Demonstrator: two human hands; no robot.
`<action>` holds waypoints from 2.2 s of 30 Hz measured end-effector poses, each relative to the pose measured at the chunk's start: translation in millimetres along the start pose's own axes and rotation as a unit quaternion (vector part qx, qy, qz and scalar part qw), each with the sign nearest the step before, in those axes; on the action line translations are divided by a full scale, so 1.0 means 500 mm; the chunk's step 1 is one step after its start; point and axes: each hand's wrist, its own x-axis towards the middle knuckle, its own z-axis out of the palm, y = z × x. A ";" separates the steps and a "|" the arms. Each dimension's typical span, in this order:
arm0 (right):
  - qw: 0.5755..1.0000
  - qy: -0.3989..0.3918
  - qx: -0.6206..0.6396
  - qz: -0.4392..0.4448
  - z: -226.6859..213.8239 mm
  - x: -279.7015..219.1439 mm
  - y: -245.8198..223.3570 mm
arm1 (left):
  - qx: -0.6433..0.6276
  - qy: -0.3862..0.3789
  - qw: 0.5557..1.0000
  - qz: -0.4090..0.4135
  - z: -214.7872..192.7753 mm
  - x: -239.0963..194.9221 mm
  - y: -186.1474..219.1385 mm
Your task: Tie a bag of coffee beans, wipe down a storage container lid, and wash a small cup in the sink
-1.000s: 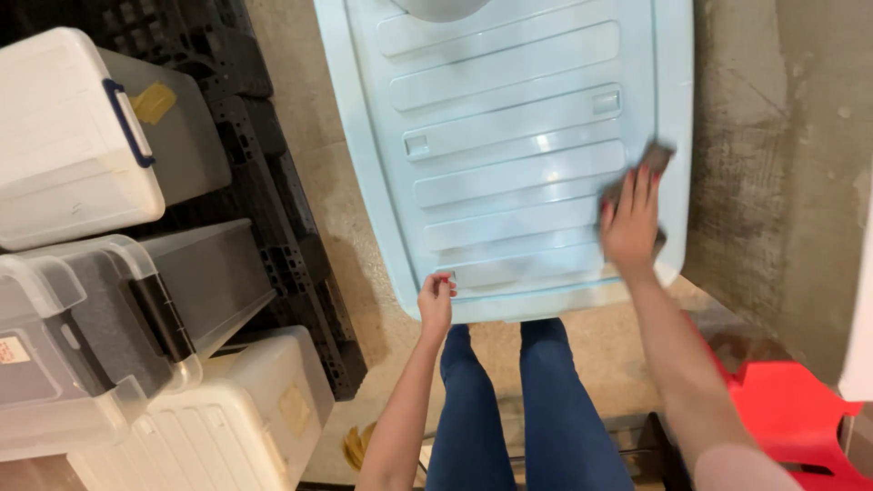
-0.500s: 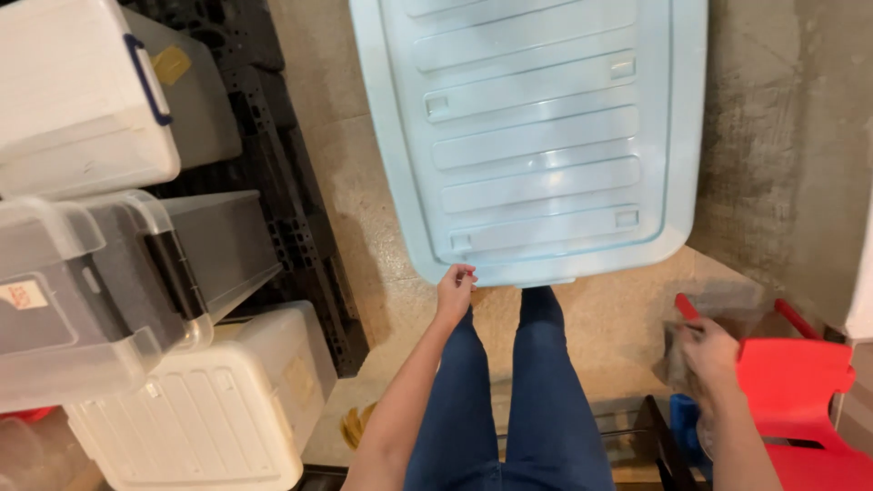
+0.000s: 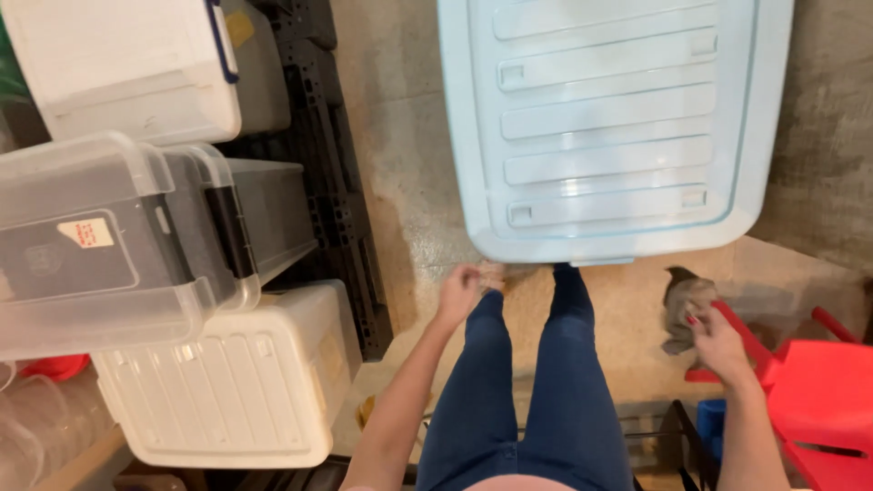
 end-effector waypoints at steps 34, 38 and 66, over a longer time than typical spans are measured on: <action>0.923 0.064 0.250 -0.285 0.209 -0.134 -0.614 | -0.274 -0.074 0.959 -0.021 0.027 -0.071 0.220; 0.843 0.209 -0.113 -0.482 0.317 0.052 -0.559 | -0.255 0.003 0.966 -0.049 0.084 -0.015 0.086; 0.879 0.130 -0.261 -0.378 -0.088 0.611 -0.552 | -0.295 -0.025 0.942 -0.160 0.299 0.082 0.260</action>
